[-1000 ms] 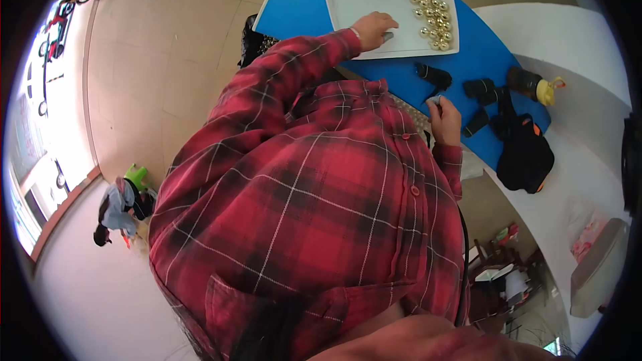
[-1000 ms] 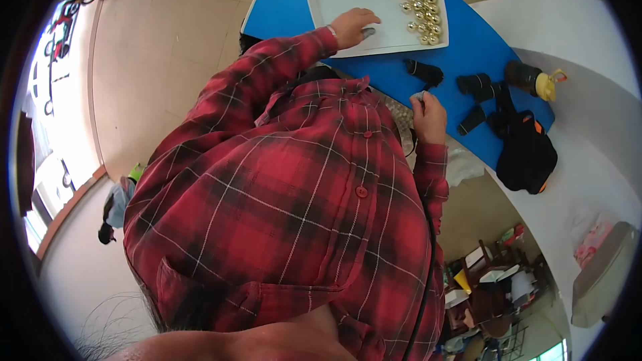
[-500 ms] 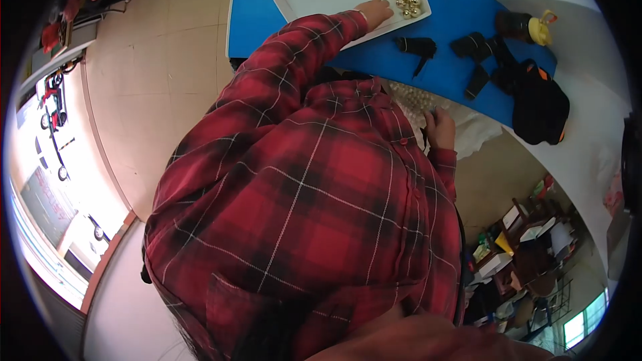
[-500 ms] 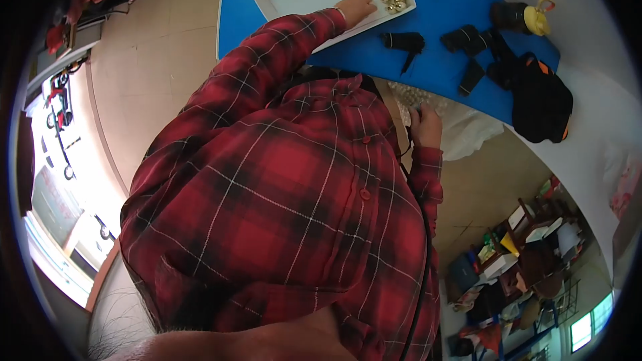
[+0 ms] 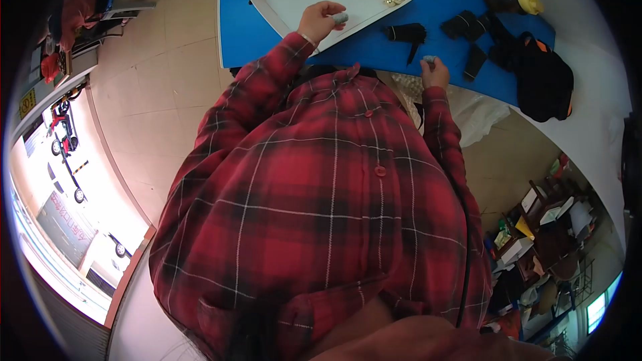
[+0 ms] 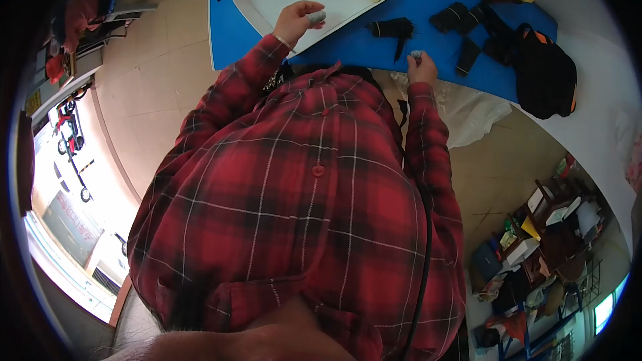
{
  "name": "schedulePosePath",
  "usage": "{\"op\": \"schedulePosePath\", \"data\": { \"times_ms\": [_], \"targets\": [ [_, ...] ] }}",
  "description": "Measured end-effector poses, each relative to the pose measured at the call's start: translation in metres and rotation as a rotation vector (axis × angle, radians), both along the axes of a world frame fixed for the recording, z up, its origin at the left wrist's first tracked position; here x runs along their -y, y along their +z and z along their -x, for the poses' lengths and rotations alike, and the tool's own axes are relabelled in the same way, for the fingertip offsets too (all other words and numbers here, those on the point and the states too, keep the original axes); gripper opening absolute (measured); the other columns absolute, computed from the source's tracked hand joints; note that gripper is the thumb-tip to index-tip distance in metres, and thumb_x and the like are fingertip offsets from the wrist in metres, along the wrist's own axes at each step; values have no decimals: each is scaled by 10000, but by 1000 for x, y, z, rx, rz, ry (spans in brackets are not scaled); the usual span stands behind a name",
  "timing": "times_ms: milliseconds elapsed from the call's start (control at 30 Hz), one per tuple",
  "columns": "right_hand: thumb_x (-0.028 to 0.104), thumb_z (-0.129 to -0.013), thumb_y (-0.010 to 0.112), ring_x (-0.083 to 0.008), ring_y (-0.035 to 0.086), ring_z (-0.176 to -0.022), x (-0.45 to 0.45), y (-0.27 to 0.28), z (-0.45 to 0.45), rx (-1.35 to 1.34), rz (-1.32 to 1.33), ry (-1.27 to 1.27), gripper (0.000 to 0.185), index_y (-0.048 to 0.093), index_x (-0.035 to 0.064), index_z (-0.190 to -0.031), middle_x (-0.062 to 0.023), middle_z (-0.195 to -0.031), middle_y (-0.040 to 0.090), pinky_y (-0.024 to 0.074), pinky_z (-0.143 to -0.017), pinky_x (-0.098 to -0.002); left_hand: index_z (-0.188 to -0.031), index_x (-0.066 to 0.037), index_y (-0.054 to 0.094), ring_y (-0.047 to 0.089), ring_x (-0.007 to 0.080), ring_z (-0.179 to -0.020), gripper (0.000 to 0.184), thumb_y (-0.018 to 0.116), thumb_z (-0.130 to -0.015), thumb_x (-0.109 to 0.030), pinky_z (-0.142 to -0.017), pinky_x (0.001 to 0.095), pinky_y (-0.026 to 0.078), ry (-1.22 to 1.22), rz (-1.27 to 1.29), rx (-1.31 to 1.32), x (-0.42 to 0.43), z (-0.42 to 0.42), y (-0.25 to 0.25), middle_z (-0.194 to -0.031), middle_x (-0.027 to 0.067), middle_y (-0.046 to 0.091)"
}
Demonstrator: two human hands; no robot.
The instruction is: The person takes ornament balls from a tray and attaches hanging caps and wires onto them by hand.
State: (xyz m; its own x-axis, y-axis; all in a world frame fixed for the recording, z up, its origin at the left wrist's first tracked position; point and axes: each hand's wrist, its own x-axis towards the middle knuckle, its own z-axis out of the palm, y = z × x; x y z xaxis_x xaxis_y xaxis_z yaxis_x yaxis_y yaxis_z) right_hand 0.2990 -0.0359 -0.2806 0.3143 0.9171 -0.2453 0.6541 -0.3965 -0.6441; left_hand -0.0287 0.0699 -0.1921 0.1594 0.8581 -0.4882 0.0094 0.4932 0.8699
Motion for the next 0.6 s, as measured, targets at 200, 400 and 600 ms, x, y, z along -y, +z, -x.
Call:
{"op": "schedulePosePath", "data": {
  "times_ms": [200,400,600],
  "targets": [
    [182,-805,665,-193,569,-575,-17,0,5,136,97,65,176,625,14,-844,-85,-724,641,476,-563,-318,-1084,50,587,639,192,-787,257,572,-828,42,-704,262,537,61,73,138,45,9,33,-935,133,644],
    [166,-803,655,-185,568,-553,-25,0,6,217,58,97,155,607,19,-810,-87,-710,629,475,-552,-319,-1098,45,576,643,211,-816,263,553,-837,59,-732,277,544,114,169,220,55,12,37,-972,143,634],
    [160,-816,645,-157,540,-512,-30,0,-7,87,79,-17,142,604,24,-818,-81,-706,620,468,-538,-304,-1115,45,570,647,228,-828,263,548,-853,56,-776,286,544,126,147,310,51,3,46,-1003,148,625]
  ]
}}
